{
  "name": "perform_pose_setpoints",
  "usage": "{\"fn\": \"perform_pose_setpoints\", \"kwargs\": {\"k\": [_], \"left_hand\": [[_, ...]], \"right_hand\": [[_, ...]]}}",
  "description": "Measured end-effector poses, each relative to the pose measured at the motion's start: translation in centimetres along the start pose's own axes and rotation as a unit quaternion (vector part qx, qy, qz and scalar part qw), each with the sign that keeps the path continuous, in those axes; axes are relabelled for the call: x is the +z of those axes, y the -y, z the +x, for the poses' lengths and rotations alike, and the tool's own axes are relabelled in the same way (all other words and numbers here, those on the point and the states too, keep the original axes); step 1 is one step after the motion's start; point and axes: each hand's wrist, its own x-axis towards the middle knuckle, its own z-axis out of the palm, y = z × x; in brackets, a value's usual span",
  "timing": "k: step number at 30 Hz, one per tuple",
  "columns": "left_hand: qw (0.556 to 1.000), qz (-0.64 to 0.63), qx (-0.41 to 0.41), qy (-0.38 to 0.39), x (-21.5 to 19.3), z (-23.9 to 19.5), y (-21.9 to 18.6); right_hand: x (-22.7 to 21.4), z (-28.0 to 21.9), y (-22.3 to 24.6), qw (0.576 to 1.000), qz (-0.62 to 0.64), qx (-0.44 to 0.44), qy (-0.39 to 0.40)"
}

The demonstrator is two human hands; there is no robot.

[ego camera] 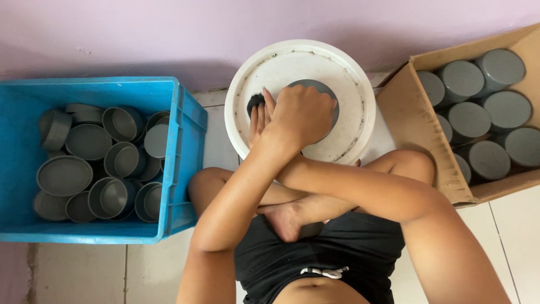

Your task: The person sits on the floor and wipes small grey cylindrical containers with a black cloth. They pick up a container from a blue crate, wipe it on a white bucket lid, and place it into a cardboard box. The process is repeated for multiple containers.

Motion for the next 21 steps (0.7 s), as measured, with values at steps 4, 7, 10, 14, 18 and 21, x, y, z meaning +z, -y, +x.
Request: {"fn": "perform_pose_setpoints", "kwargs": {"k": [4,7,10,14,18,21], "left_hand": [[0.997,-0.01,0.023,-0.075,2.7,1.2,0.7],[0.999,0.0,0.004,-0.05,3.8,1.4,-0.2],[0.998,0.046,-0.026,-0.023,4.8,1.7,-2.0],[0.997,0.067,-0.027,0.017,4.6,1.8,-3.1],[0.998,0.025,-0.018,-0.059,7.1,2.6,-2.3],[0.999,0.033,-0.016,-0.016,3.9,0.9,-1.8]], "right_hand": [[-3.8,2.3,0.1,0.973,-0.129,0.105,0.159],[-8.0,4.6,-0.2,0.894,-0.25,0.198,0.315],[-13.1,7.6,-1.7,0.802,-0.302,0.041,0.514],[-13.8,6.2,-1.6,0.791,-0.319,-0.027,0.521],[-4.1,-2.9,-2.1,0.998,-0.07,0.009,0.004],[-8.3,-1.0,-2.3,0.999,0.0,-0.034,0.035]]}}
